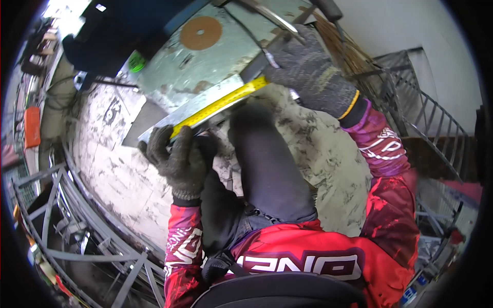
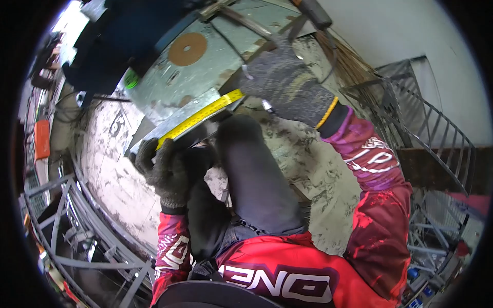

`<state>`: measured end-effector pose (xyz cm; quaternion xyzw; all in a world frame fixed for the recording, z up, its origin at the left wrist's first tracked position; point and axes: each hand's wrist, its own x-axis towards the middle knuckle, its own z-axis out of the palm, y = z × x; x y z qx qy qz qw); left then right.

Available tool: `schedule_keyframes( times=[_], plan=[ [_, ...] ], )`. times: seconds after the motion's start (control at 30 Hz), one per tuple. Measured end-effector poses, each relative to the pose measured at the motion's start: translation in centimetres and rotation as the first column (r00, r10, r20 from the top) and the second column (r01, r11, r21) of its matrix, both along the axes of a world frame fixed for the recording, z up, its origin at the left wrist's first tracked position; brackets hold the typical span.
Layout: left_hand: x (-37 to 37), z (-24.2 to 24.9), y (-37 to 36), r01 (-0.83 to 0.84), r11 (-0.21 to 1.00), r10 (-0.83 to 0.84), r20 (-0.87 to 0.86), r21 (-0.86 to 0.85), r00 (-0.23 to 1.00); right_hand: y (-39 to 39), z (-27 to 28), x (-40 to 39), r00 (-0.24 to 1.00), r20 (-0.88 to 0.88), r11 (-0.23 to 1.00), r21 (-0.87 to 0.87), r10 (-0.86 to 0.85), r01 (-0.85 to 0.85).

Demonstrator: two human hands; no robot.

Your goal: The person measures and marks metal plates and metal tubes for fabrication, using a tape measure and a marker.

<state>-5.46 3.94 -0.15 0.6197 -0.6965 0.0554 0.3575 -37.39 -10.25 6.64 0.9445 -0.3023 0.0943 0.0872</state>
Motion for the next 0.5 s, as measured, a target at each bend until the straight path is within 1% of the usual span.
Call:
schedule_keyframes(
  times=[0.07, 0.1, 0.13, 0.2, 0.23, 0.27, 0.33, 0.37, 0.43, 0.47, 0.5],
  plan=[
    [0.0, 0.3, 0.0, -0.014, 0.999, 0.014, 0.012, 0.039, 1.000, -0.1, -0.5, -0.2, 0.999, 0.036, 0.999, 0.035, -0.022, 0.021],
    [0.1, 0.3, 0.0, -0.018, 0.999, 0.018, 0.014, 0.043, 1.000, 0.0, -0.5, 0.1, 0.987, 0.163, 0.995, 0.095, -0.013, -0.003],
    [0.1, 0.1, 0.0, -0.019, 0.999, 0.018, 0.011, 0.047, 1.000, 0.2, -0.9, 0.1, 0.986, 0.168, 0.995, 0.095, 0.007, -0.024],
    [0.1, 0.2, 0.0, -0.026, 0.998, 0.026, 0.003, 0.050, 1.000, 0.5, -2.3, 0.0, 0.976, 0.201, 0.958, 0.287, -0.086, 0.026],
    [0.2, 0.2, 0.0, -0.013, 0.998, 0.014, -0.006, 0.055, 1.000, 0.8, -3.7, 0.2, 0.941, 0.318, 0.936, 0.351, -0.115, -0.004],
    [0.3, 0.1, 0.0, -0.024, 0.998, 0.025, -0.006, 0.054, 1.000, 0.7, -4.9, 0.3, 0.942, 0.319, 0.937, 0.350, -0.104, -0.015],
    [0.3, -0.1, 0.0, -0.013, 0.999, 0.013, 0.000, 0.042, 1.000, 0.9, -6.5, 0.7, 0.912, 0.386, 0.937, 0.349, -0.143, -0.001],
    [0.3, -0.1, 0.0, -0.020, 0.999, 0.020, -0.003, 0.043, 1.000, 1.0, -7.3, 0.9, 0.914, 0.382, 0.937, 0.350, -0.137, -0.006],
    [0.3, 0.0, 0.0, -0.015, 0.999, 0.015, -0.005, 0.046, 1.000, 1.5, -7.7, 1.9, 0.862, 0.464, 0.937, 0.347, -0.204, 0.036],
    [0.4, -0.2, 0.0, -0.022, 0.999, 0.023, -0.007, 0.047, 1.000, 1.8, -7.8, 2.4, 0.864, 0.462, 0.937, 0.347, -0.198, 0.029],
    [0.5, -0.4, -0.1, -0.020, 0.999, 0.020, 0.004, 0.036, 1.000, 2.2, -7.6, 3.0, 0.839, 0.495, 0.930, 0.365, -0.226, 0.036]
  ],
)
